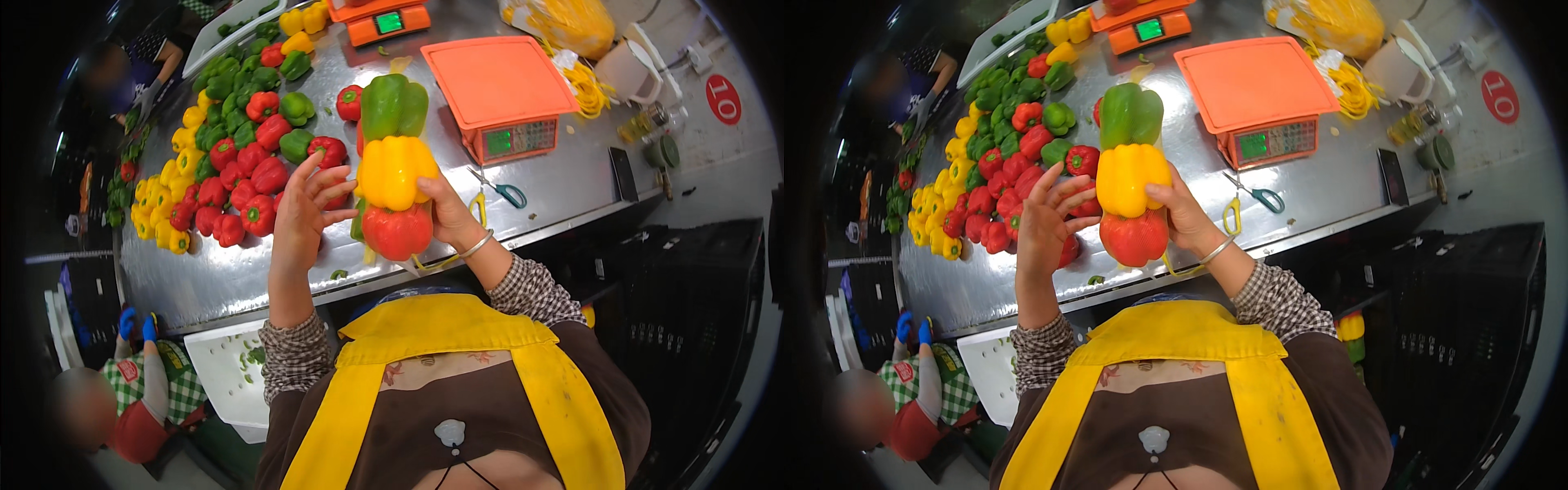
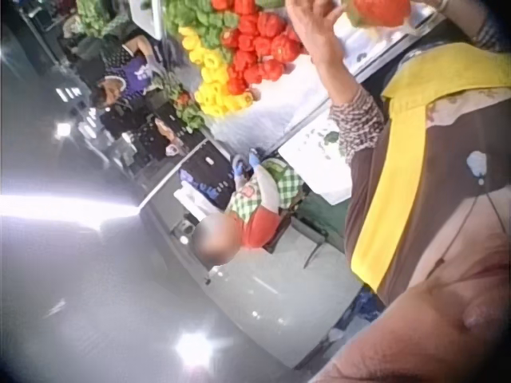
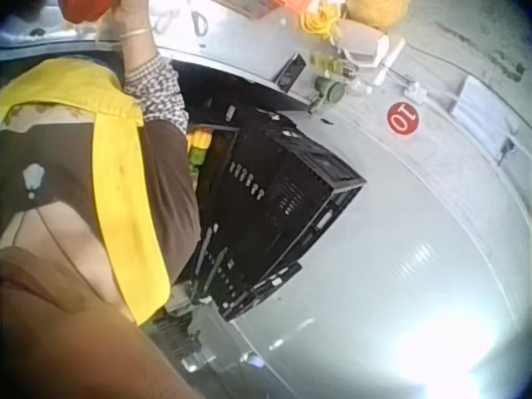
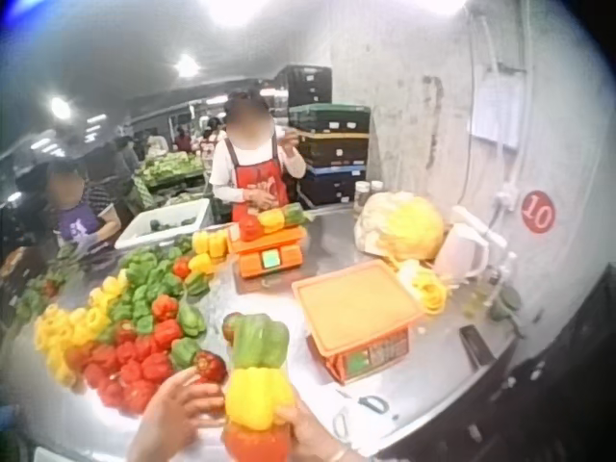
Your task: The person stacks red, yellow, and green bell peppers into vertical columns and secures them with yellow rubber bands. They place the finished stacks into a black crate and continue assembling additional stacks from peppers on the metal table.
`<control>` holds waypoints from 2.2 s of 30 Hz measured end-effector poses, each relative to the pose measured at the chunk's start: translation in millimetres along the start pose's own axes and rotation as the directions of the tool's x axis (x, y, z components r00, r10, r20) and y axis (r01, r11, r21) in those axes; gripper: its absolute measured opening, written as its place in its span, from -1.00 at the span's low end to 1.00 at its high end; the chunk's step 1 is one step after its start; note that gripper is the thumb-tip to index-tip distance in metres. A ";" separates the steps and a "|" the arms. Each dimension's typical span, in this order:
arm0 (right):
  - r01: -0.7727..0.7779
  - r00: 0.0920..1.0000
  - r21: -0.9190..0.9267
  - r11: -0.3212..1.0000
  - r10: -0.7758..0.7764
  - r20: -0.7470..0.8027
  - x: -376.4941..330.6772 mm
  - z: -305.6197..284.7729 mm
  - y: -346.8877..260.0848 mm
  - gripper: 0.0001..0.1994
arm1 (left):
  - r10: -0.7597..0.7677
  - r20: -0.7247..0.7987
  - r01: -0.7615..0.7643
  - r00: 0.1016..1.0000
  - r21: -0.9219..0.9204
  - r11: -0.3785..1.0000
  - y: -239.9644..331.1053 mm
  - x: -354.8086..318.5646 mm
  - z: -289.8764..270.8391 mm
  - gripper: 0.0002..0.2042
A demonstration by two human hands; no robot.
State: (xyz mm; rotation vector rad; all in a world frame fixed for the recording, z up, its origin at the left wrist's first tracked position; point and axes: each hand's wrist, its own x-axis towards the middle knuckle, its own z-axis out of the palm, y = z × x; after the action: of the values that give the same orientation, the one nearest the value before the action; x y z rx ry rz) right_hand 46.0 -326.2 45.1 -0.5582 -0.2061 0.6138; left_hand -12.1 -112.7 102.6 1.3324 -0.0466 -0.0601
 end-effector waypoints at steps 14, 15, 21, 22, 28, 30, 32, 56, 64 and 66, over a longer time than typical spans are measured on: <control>0.290 0.914 -0.040 0.956 -0.289 -0.285 -32.6 -55.9 -71.1 -0.36 | -0.322 -0.199 0.353 0.926 0.150 0.924 -64.4 -27.5 4.1 -0.68; 0.310 0.909 -0.031 0.950 -0.306 -0.281 -33.1 -59.0 -79.1 -0.39 | -0.360 -0.178 0.386 0.916 0.148 0.910 -72.7 -36.0 5.9 -0.68; 0.448 0.798 -0.301 0.842 -0.528 -0.291 -11.6 -65.4 -122.1 -0.43 | -0.534 -0.042 0.527 0.844 0.240 0.815 -114.6 -89.9 28.5 -0.66; 0.465 0.773 -0.373 0.802 -0.574 -0.271 -5.7 -67.1 -129.1 -0.43 | -0.519 -0.023 0.495 0.854 0.338 0.800 -121.9 -97.3 28.2 -0.67; 0.450 0.785 -0.281 0.848 -0.525 -0.328 24.9 -68.2 -140.0 -0.44 | -0.440 -0.061 0.427 0.896 0.391 0.815 -124.1 -102.0 11.7 -0.68; 0.436 0.801 -0.245 0.866 -0.497 -0.334 33.7 -68.4 -141.1 -0.45 | -0.401 -0.107 0.410 0.910 0.370 0.833 -120.4 -102.1 3.9 -0.68; 0.425 0.813 -0.219 0.878 -0.477 -0.335 35.3 -69.1 -142.2 -0.46 | -0.396 -0.138 0.419 0.908 0.338 0.843 -119.3 -101.3 -1.3 -0.68; 0.222 -0.255 -0.858 0.463 -0.822 -0.509 -350.5 -34.3 -54.9 -0.13 | -0.634 0.578 0.207 0.514 0.633 0.746 -160.6 9.1 102.5 -0.70; 0.606 -0.743 -0.783 0.140 -0.251 -0.620 -532.4 -89.0 65.4 -0.47 | -0.852 0.472 0.281 0.226 0.806 0.521 -181.7 -11.2 150.7 -0.68; 0.580 -0.788 -0.802 0.144 -0.150 -0.597 -557.7 -88.7 79.0 -0.52 | -0.870 0.426 0.246 0.250 0.841 0.483 -195.7 -11.3 146.3 -0.67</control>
State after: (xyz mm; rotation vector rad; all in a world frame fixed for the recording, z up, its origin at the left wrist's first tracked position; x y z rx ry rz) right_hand -409.9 -643.4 -84.0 -0.1938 1.1344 -1.5716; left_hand -36.7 -299.7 -53.0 1.8157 -0.4086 -1.5882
